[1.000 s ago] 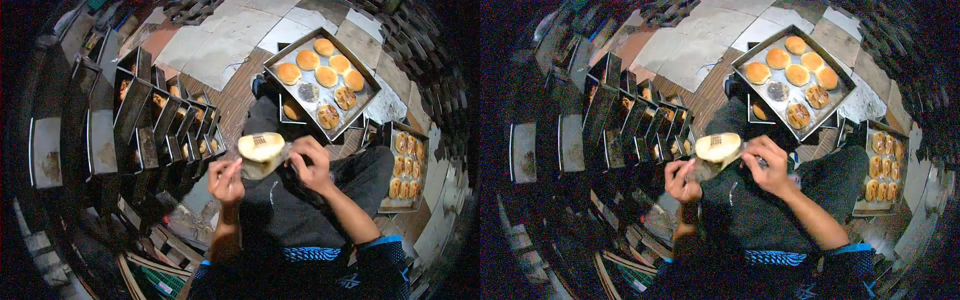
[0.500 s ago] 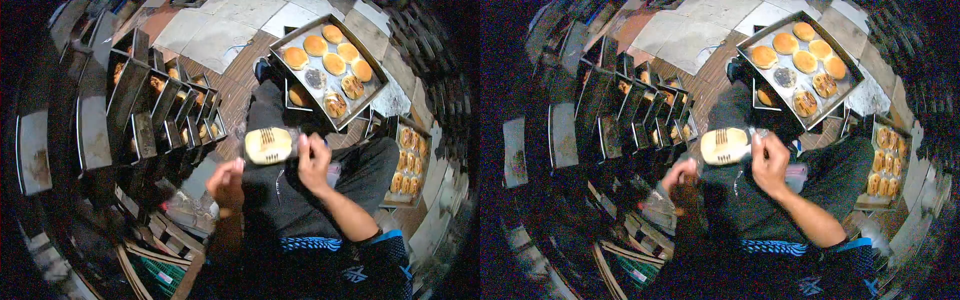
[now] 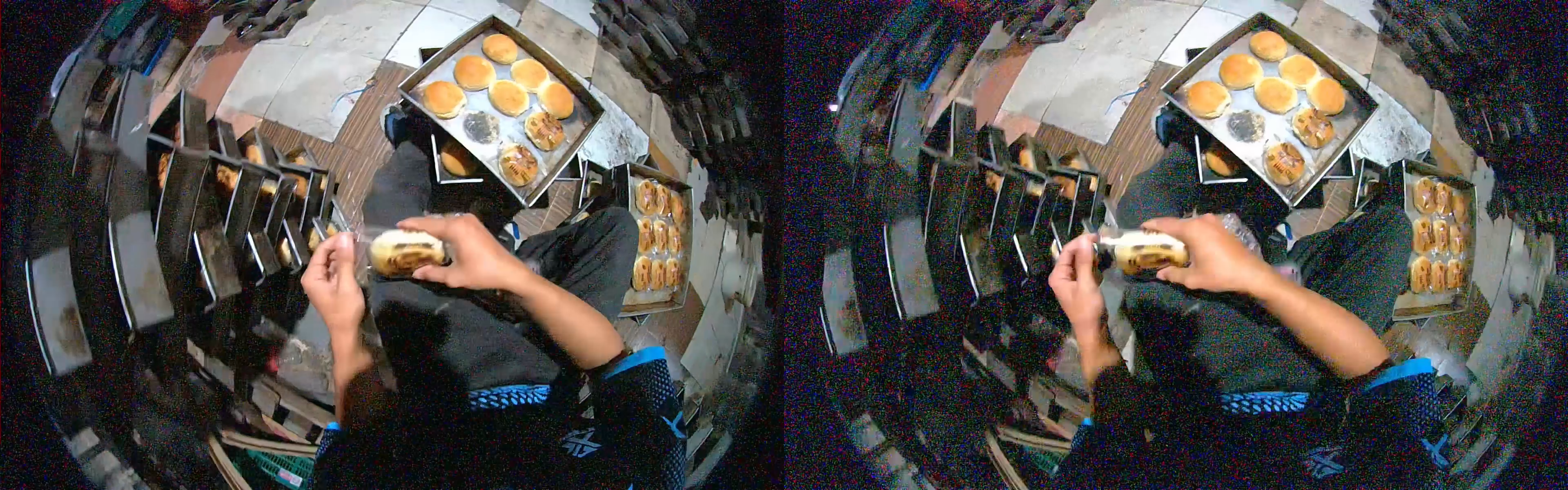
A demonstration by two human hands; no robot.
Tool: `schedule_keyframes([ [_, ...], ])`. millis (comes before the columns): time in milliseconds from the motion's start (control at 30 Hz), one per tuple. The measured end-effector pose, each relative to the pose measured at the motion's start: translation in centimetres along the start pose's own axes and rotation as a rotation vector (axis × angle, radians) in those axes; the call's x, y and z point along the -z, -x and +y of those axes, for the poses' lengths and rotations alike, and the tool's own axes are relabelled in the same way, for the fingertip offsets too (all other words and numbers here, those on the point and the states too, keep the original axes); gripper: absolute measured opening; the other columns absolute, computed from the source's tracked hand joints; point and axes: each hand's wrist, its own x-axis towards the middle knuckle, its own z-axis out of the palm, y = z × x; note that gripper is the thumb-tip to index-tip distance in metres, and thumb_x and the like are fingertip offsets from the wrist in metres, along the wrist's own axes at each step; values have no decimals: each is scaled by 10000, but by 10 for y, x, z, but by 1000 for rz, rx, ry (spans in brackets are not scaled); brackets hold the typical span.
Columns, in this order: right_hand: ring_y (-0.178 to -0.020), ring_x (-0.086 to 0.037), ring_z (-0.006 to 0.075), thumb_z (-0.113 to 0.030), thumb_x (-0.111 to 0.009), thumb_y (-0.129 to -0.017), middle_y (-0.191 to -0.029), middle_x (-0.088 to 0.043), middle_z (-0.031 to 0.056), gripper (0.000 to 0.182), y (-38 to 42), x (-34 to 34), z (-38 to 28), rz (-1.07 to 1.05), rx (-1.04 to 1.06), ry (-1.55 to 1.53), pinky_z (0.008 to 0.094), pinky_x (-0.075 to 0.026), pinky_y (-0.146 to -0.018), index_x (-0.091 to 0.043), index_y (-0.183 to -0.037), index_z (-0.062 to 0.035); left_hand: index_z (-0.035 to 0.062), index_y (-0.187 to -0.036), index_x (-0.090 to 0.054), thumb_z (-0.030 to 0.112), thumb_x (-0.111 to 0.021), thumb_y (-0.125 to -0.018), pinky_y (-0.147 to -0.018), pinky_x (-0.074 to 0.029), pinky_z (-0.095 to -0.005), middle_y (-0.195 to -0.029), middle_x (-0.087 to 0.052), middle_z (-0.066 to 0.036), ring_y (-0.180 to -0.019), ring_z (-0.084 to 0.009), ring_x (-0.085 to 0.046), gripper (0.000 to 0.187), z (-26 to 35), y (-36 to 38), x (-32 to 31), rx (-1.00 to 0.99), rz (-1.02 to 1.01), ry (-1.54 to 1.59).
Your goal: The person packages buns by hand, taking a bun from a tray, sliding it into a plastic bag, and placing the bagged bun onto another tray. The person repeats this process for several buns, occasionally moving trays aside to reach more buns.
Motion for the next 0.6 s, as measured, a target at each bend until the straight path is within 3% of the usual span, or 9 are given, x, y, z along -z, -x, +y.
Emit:
schedule_keyframes([
  [100, -915, -653, 211, -379, -796, -736, -1027, -680, 152, 635, -5, 26, 54, 298, -235, -158, 361, -510, -817, -580, -1200, -2, -22, -982, -639, 167, -588, -933, -668, -405, -189, -838, -603, 20, -737, -48, -501, 202, 3, -4, -8, 33, 11, -44],
  [167, -793, -618, 131, -424, -768, -773, -944, -658, 151, 611, -4, 48, 113, 502, -645, -374, 297, -504, -698, -550, -1191, -35, 11, -943, -646, 258, -629, -902, -691, -448, -231, -845, -646, -46, -738, -111, -573, 251, -6, 5, -30, -18, -77, -49],
  [200, -760, -614, 140, -412, -732, -812, -929, -665, 110, 532, -7, 59, 150, 617, -661, -326, 293, -499, -698, -597, -1157, -30, 26, -929, -647, 293, -632, -898, -703, -458, -249, -843, -655, -71, -744, -133, -589, 269, -10, 14, -42, -79, -161, -159],
  [267, -765, -620, 172, -441, -658, -859, -925, -676, 135, 503, -14, 91, 177, 683, -680, -216, 330, -500, -727, -646, -1105, -2, 50, -947, -641, 295, -661, -863, -752, -478, -308, -889, -638, -104, -819, -199, -624, 260, 3, 44, -79, 175, -487, 24],
  [333, -736, -598, 177, -481, -580, -892, -921, -677, 170, 541, 4, 107, 221, 799, -450, 477, 346, -495, -717, -662, -1088, 16, 62, -987, -632, 123, -683, -793, -777, -503, -380, -913, -617, -141, -864, -335, -626, 209, -15, 58, -109, -330, -638, -334],
  [433, -829, -667, 182, -482, -541, -908, -908, -703, 188, 516, 39, 108, 206, 345, -988, 341, 325, -520, -748, -717, -958, 1, 59, -1017, -628, 108, -647, -820, -766, -500, -445, -951, -592, -167, -896, -377, -607, 204, -69, 81, -114, -361, -881, -555],
  [500, -737, -662, 176, -336, -703, -840, -814, -716, 93, 309, 83, 75, 143, 234, -623, -121, 313, -517, -707, -738, -870, -30, 60, -1049, -618, 100, -640, -818, -786, -495, -458, -951, -596, -164, -907, -375, -606, 235, -71, 81, -106, -367, -935, -490],
  [567, -861, -676, 205, -233, -801, -735, -910, -716, 118, 271, 110, 69, 73, -139, -394, -47, 343, -514, -794, -737, -918, -43, 60, -1135, -588, 104, -650, -804, -828, -491, -463, -1005, -611, -164, -937, -371, -609, 340, -62, 78, -97, -341, -1085, -454],
  [600, -863, -680, 251, -215, -809, -706, -938, -708, 142, 329, 122, 63, 53, -109, -309, -18, 366, -512, -811, -716, -962, -31, 60, -1135, -588, 104, -650, -804, -828, -491, -463, -1005, -611, -164, -937, -371, -609, 340, -57, 79, -96, -353, -1090, -457],
])
